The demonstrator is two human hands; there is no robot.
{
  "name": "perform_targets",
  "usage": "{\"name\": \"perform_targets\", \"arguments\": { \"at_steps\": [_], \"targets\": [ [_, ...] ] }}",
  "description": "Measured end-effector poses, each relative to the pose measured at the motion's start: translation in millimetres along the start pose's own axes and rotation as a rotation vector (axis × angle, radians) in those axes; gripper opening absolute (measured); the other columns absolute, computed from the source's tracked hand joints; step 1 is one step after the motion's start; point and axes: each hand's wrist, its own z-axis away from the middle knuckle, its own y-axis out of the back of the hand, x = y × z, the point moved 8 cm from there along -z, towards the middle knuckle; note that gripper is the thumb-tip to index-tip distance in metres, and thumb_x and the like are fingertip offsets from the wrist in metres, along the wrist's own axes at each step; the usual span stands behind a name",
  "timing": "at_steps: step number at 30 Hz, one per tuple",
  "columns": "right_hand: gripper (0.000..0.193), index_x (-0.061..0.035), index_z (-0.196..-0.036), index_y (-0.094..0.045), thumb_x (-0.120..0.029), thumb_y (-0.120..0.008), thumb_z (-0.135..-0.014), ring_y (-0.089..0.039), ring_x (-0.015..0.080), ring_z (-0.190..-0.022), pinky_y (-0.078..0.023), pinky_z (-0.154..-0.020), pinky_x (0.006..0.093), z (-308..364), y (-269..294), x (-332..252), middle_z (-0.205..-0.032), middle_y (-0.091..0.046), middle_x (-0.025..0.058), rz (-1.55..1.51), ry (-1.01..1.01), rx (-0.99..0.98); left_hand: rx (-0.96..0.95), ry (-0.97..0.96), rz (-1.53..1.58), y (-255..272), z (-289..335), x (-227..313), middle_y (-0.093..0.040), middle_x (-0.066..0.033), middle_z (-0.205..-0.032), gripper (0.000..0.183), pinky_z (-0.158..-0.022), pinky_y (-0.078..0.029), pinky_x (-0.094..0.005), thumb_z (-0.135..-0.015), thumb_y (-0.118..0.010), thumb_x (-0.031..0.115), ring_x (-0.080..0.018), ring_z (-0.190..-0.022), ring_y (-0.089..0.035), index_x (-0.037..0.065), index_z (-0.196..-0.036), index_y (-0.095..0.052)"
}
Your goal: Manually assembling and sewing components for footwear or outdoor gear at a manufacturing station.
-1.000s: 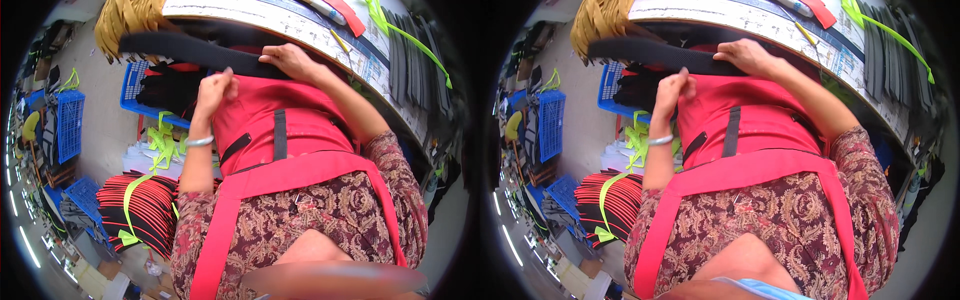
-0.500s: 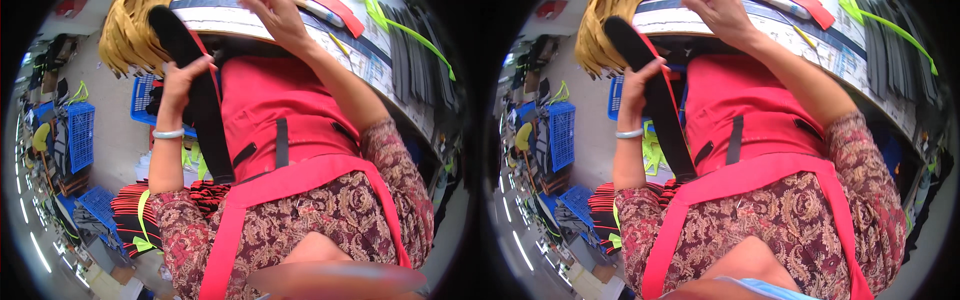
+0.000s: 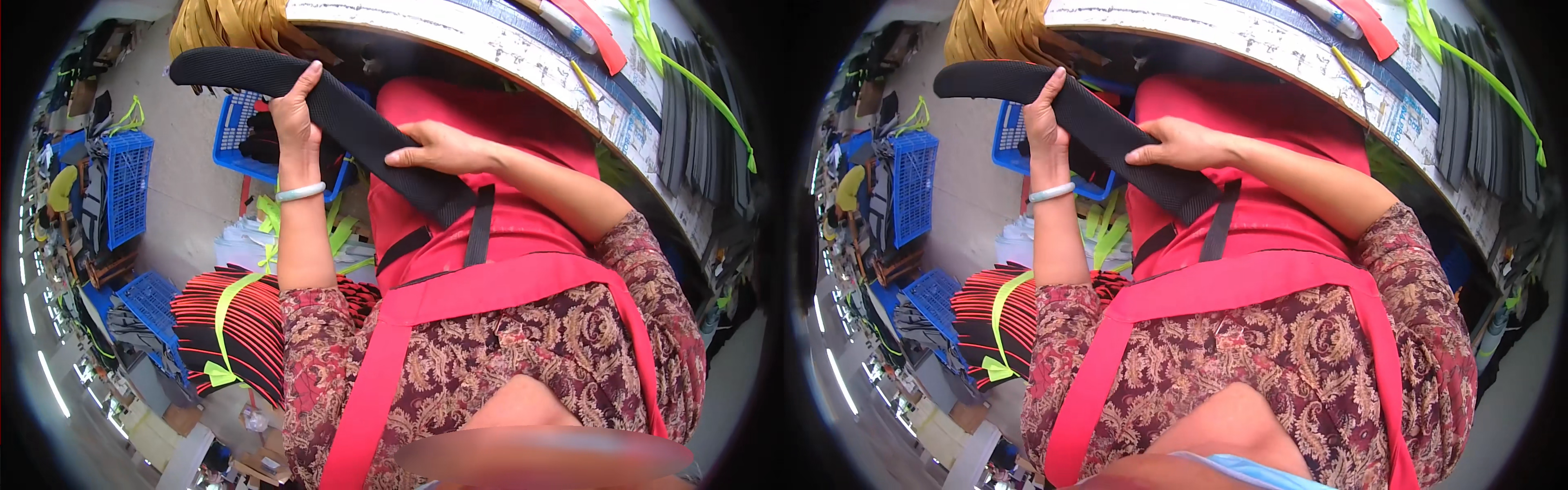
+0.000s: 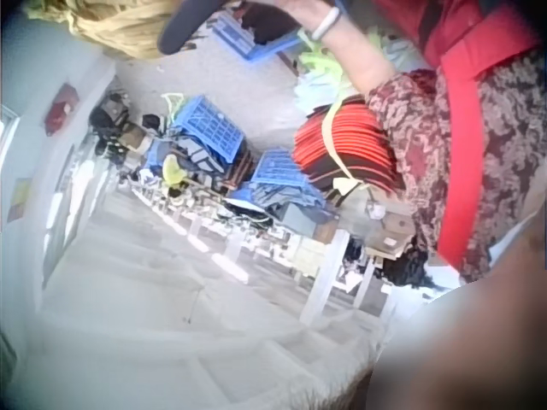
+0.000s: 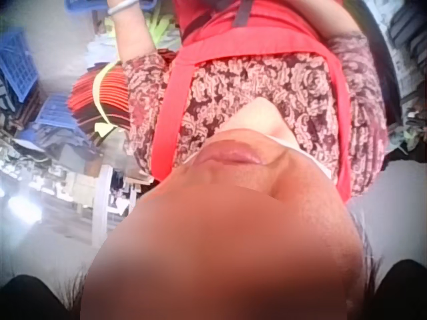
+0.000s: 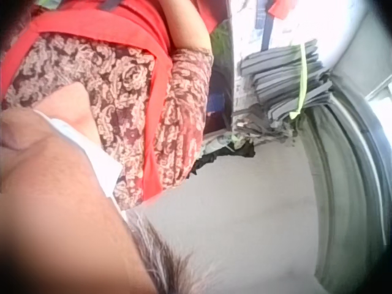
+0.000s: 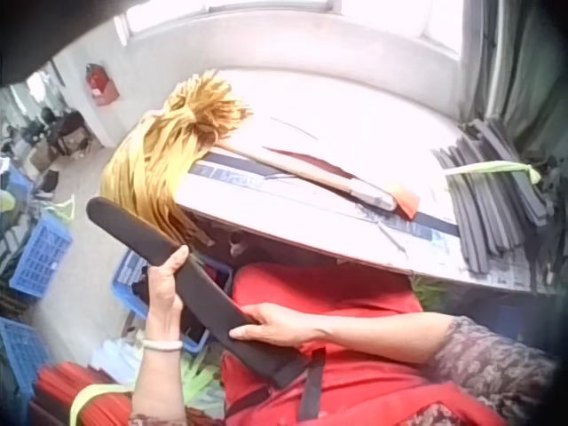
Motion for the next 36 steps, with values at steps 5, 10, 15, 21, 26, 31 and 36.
{"name": "perform_targets", "arguments": {
  "at_steps": [5,10,15,21,26,31,36],
  "targets": [
    [0.045,0.0035,-0.11,-0.06,-0.037,-0.064,-0.09,-0.059,0.0101,-0.078,-0.049,-0.07,0.0289,-4.9,-1.2,3.3,-0.085,-0.063,0.0052,0.168,-0.121,-0.055,-0.13,0.205,0.21,-6.2,38.5,-61.2,-0.067,-0.0128,-0.085,0.024,-0.07,-0.056,-0.0354,-0.083,-0.07,0.005,-0.0237,-0.075,-0.067,0.0,-0.104,-0.06],
    [0.037,0.0016,-0.103,-0.064,-0.033,-0.064,-0.089,-0.064,0.0134,-0.073,-0.052,-0.067,0.0281,12.3,-7.4,23.8,-0.082,-0.067,0.0071,0.026,-0.268,-0.084,0.183,0.133,0.149,56.5,30.2,-59.9,-0.067,-0.013,-0.084,0.016,-0.072,-0.056,-0.0363,-0.082,-0.071,0.009,-0.024,-0.073,-0.066,-0.001,-0.093,-0.064],
    [0.024,-0.0018,-0.091,-0.064,-0.026,-0.062,-0.091,-0.061,0.0087,-0.055,-0.047,-0.048,0.0213,6.6,4.6,36.7,-0.068,-0.065,0.0037,-0.061,-0.373,-0.054,-0.017,0.211,0.4,45.4,46.0,-79.1,-0.064,-0.0095,-0.1,0.022,-0.085,-0.052,-0.0341,-0.085,-0.069,0.01,-0.021,-0.09,-0.063,0.003,-0.104,-0.06],
    [0.027,-0.0026,-0.089,-0.065,-0.029,-0.065,-0.089,-0.056,0.0078,-0.052,-0.044,-0.047,0.023,2.0,15.0,36.6,-0.064,-0.063,0.0031,0.032,-0.301,0.084,-0.076,0.222,0.234,-1.9,87.1,-112.6,-0.066,-0.0043,-0.093,0.014,-0.078,-0.053,-0.0295,-0.088,-0.067,0.009,-0.0142,-0.085,-0.063,0.004,-0.1,-0.063],
    [0.029,-0.0047,-0.091,-0.064,-0.034,-0.065,-0.09,-0.054,0.0055,-0.054,-0.044,-0.049,0.0211,3.1,26.1,31.2,-0.064,-0.06,0.0004,0.027,-0.22,0.142,-0.16,0.302,0.16,-15.6,102.1,-115.9,-0.067,-0.0041,-0.087,0.011,-0.058,-0.051,-0.0245,-0.088,-0.066,0.01,-0.0127,-0.073,-0.064,0.003,-0.097,-0.065],
    [0.031,-0.0046,-0.091,-0.063,-0.035,-0.061,-0.092,-0.054,0.0062,-0.054,-0.044,-0.049,0.021,2.0,20.9,39.7,-0.064,-0.059,0.0012,-0.152,-0.209,0.179,-0.071,0.153,0.121,-11.0,98.0,-114.4,-0.066,-0.0018,-0.084,0.009,-0.048,-0.043,-0.0197,-0.088,-0.068,0.012,-0.01,-0.067,-0.061,0.006,-0.095,-0.066],
    [0.036,-0.0013,-0.089,-0.063,-0.035,-0.055,-0.095,-0.058,0.0108,-0.056,-0.046,-0.051,0.0262,0.0,41.7,38.5,-0.062,-0.058,0.0037,0.126,-0.166,0.299,-0.028,0.216,0.147,-14.6,99.9,-118.9,-0.065,-0.0029,-0.088,0.014,-0.057,-0.051,-0.0237,-0.088,-0.068,0.013,-0.0122,-0.072,-0.063,0.006,-0.099,-0.064]
  ]
}}
